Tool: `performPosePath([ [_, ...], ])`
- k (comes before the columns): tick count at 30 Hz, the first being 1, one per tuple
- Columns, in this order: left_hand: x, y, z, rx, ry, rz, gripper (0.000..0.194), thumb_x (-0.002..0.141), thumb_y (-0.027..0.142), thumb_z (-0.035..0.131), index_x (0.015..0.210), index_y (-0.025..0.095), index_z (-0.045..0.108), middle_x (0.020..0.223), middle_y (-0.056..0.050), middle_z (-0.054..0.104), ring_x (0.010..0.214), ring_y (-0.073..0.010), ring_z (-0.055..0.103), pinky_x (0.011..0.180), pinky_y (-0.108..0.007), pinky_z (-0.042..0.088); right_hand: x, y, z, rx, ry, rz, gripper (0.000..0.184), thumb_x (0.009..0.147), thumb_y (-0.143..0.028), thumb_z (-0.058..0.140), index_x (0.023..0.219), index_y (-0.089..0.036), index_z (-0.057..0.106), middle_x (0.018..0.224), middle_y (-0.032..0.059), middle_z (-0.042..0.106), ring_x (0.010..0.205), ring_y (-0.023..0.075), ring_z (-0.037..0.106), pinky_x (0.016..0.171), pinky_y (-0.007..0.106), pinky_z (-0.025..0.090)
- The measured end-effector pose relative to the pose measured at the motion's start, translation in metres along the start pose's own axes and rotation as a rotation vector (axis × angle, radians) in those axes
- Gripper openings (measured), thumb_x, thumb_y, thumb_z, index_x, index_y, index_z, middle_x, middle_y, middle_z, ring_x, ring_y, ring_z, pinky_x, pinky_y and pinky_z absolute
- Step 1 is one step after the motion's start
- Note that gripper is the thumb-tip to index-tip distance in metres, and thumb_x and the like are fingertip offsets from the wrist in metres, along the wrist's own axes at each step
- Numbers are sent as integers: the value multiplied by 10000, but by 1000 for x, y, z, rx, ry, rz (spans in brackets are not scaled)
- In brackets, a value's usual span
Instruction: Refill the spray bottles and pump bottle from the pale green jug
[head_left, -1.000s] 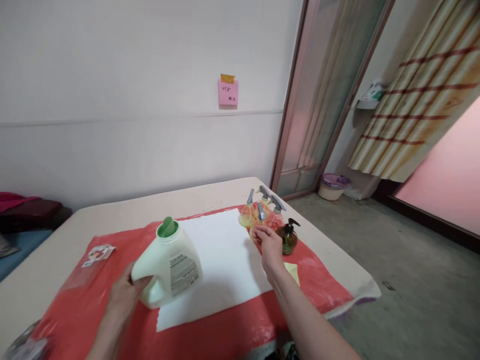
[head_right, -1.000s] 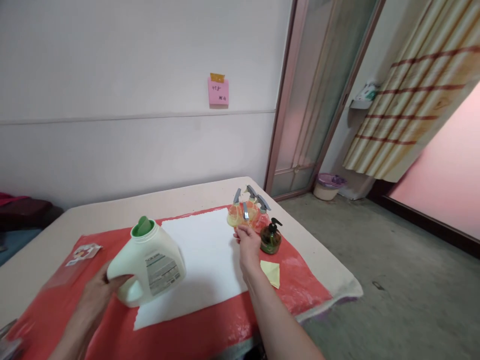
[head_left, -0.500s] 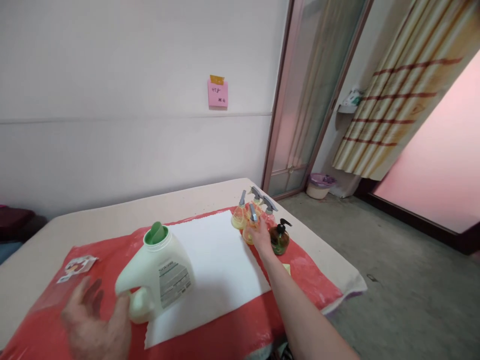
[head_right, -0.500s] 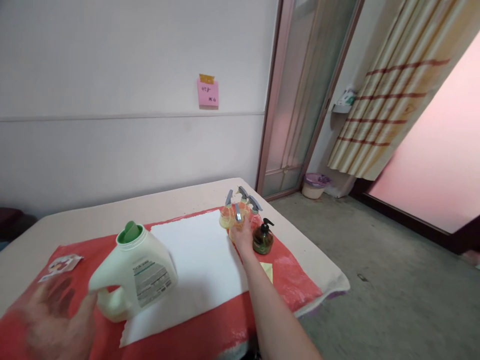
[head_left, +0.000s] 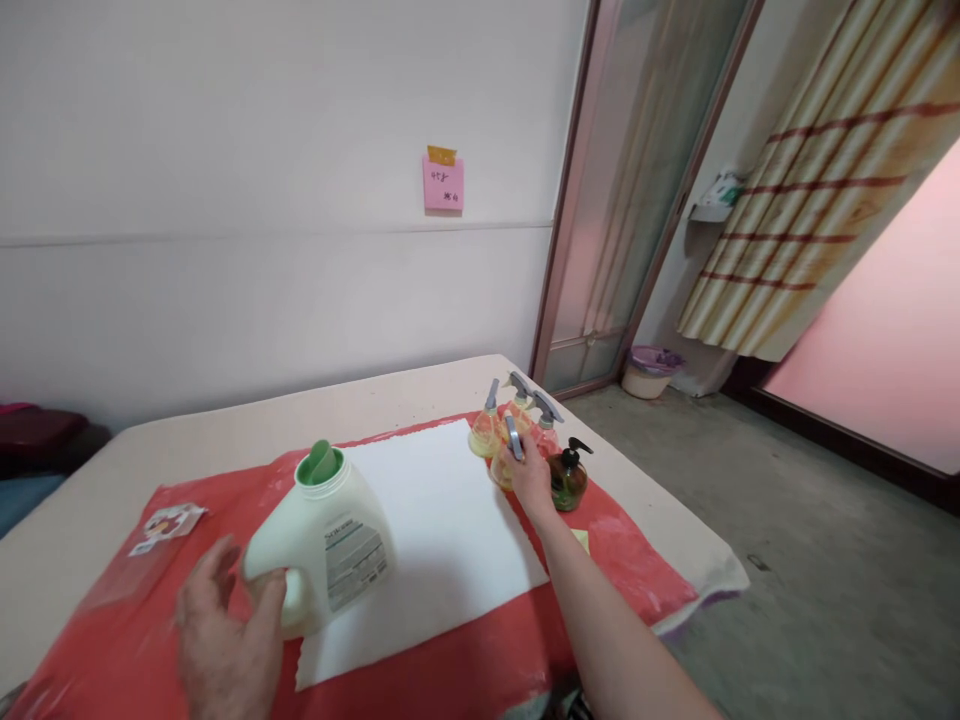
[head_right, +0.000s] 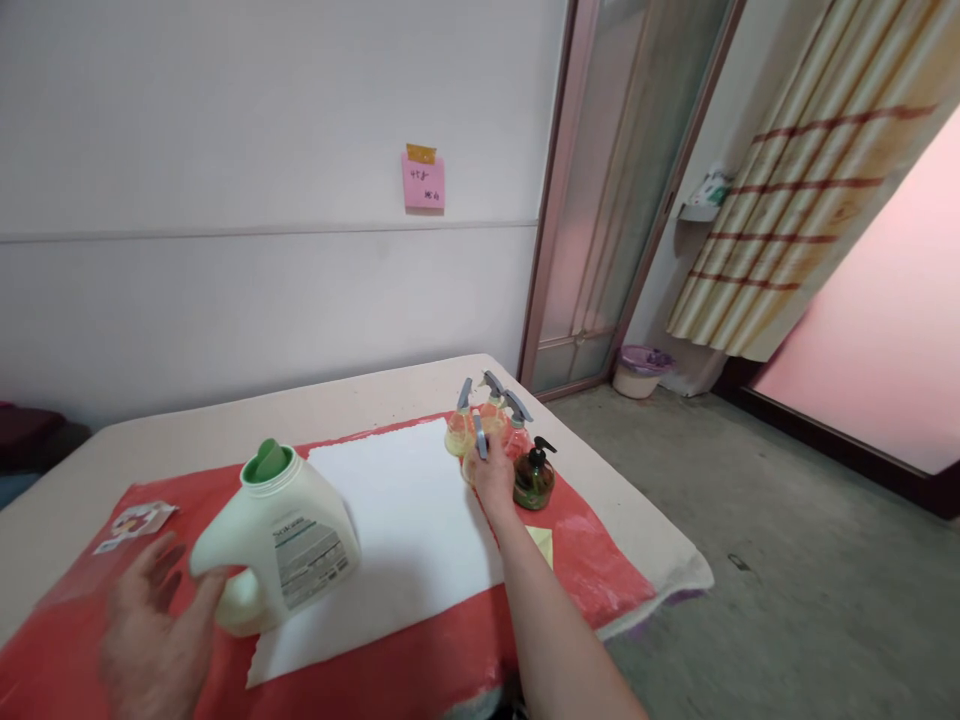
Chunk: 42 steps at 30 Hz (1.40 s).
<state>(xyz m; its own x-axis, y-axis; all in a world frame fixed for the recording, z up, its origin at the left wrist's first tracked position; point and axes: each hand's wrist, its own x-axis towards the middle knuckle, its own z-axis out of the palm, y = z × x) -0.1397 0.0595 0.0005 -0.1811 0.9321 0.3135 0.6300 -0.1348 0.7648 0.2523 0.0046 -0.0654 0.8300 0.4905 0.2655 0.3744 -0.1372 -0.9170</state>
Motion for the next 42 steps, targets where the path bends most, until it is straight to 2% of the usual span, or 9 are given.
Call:
performPosePath([
  [7,22,1,1,89,-226,-87,912,735,658,605,1512,207,449,1527,-146,530,1302,-410,577,1079,-554,477,6,0,-2,16,12,55,287,965,-408,653,1146,-186,655,1071,48,683,904,186,658,837,385,562],
  [13,33,-1,3,48,-301,-135,944,719,691,647,1503,197,469,1442,-170,592,1225,-415,628,1029,-564,508,-16,-25,-8,130,43,-3,399,891,-305,644,1264,-165,625,1218,127,695,1111,286,657,980,471,524],
  [15,29,5,2,75,-242,-87,1013,716,701,655,1529,141,425,1504,-225,519,1322,-450,552,1066,-608,474,-33,-37,-9,173,23,-40,420,850,-308,619,1241,-156,636,1212,150,708,1127,305,665,975,457,526],
  [18,6,20,2,39,-9,33,1001,766,706,632,1550,135,384,1528,-247,472,1418,-457,450,1116,-652,413,-58,-58,-13,227,-7,-106,410,836,-356,607,1199,-170,647,1212,148,714,1095,286,694,932,438,554],
  [21,-33,36,10,-122,126,158,834,790,655,651,1438,148,514,1374,-205,592,1290,-413,570,1099,-608,450,-83,-82,-18,262,-33,-179,377,865,-368,592,1189,-186,654,1174,122,729,1026,248,718,904,413,568],
  [26,-92,49,41,-308,-165,419,544,913,484,595,1374,203,534,1289,-151,658,1204,-317,644,1040,-495,516,-123,-112,-18,298,-147,-368,281,919,-261,579,1178,-218,678,1087,77,757,961,192,729,860,333,579],
  [30,-106,59,54,-345,-386,265,661,938,434,542,1542,247,351,1232,-112,709,1089,-281,713,946,-472,547,-136,-110,-9,365,-236,-378,521,907,-141,488,1414,-245,541,1061,39,746,835,137,714,797,287,579],
  [34,-101,70,55,-353,-512,134,879,903,422,524,1648,224,99,909,-10,742,869,-245,730,843,-414,547,-123,-95,-3,348,-392,-188,847,801,-92,430,1612,-280,277,784,-60,644,590,109,585,637,255,531],
  [42,-93,71,66,-425,-574,35,973,813,338,544,1658,228,75,723,62,673,690,-203,667,762,-350,505,-97,-79,-4,368,-527,10,996,671,-130,433,1630,-309,235,694,-85,576,526,114,512,550,245,441],
])
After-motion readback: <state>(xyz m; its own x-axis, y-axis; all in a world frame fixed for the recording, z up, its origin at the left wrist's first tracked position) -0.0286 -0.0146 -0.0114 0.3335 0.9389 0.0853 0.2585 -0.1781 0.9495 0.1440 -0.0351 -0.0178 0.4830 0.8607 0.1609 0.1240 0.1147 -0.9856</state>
